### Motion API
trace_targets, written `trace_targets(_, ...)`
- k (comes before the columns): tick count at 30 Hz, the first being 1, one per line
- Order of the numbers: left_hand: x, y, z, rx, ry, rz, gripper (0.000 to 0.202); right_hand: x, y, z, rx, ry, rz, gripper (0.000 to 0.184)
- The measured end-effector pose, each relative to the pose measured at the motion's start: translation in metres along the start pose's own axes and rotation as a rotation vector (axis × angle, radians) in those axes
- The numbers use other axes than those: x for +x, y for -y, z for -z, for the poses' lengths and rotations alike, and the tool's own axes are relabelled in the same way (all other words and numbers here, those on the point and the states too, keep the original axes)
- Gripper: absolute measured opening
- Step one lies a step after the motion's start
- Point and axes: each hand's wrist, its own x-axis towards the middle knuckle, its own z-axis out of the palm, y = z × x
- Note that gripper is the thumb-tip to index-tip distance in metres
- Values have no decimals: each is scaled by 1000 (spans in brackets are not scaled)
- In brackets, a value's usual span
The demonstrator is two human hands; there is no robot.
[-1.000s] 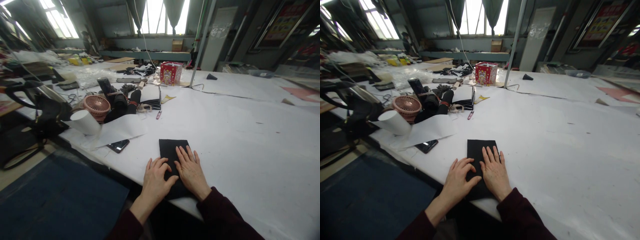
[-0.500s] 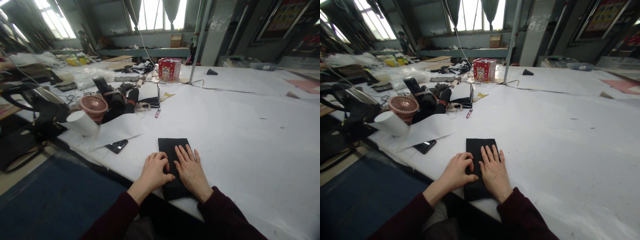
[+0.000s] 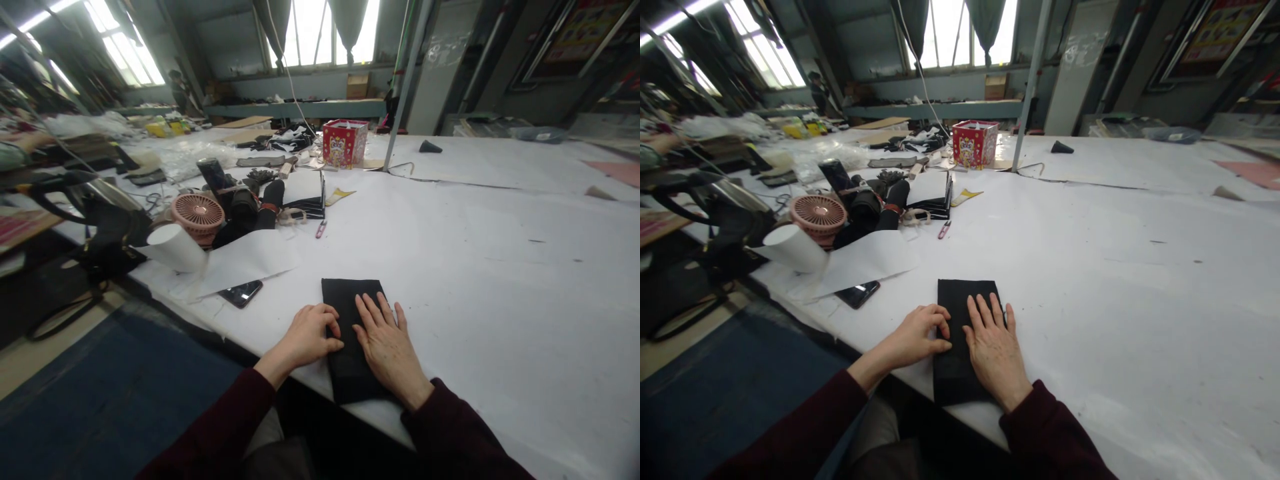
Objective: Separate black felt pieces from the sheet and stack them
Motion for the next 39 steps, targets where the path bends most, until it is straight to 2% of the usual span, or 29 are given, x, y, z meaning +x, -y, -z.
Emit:
trace_targets(5,-18,-4,-4,-40,0,31,36,-1,0,0,11,-13,8,53)
trace_targets(8,-26,-3,-8,-54,4,64,25,-1,0,1,11,-11,6,53)
trace_targets(12,-23,-2,-10,-142,35,102,10,-1,0,-1,-5,-1,6,53)
trace_targets(15,-20,-7,-15,-106,-31,111,20,-1,0,-3,-12,-7,7,53)
trace_targets(17,-20,-6,-16,-70,-69,85,21,-1,0,-3,-10,-14,8,52)
trace_targets(19,-23,0,-12,-117,-44,47,12,-1,0,-3,-5,-20,8,52)
trace_targets(21,-27,8,-4,-260,15,47,3,-1,0,-3,0,-26,8,53)
trace_targets(24,-37,14,4,-419,47,100,19,-1,0,-4,6,-38,8,53)
trace_targets(27,-46,13,-3,-324,49,84,30,-1,-1,-5,9,-42,15,53)
trace_targets(32,-49,14,-15,-274,63,71,25,-1,0,-5,-1,-32,13,53)
trace_targets(39,-45,12,-9,-363,13,147,23,-1,0,-4,-17,-30,11,52)
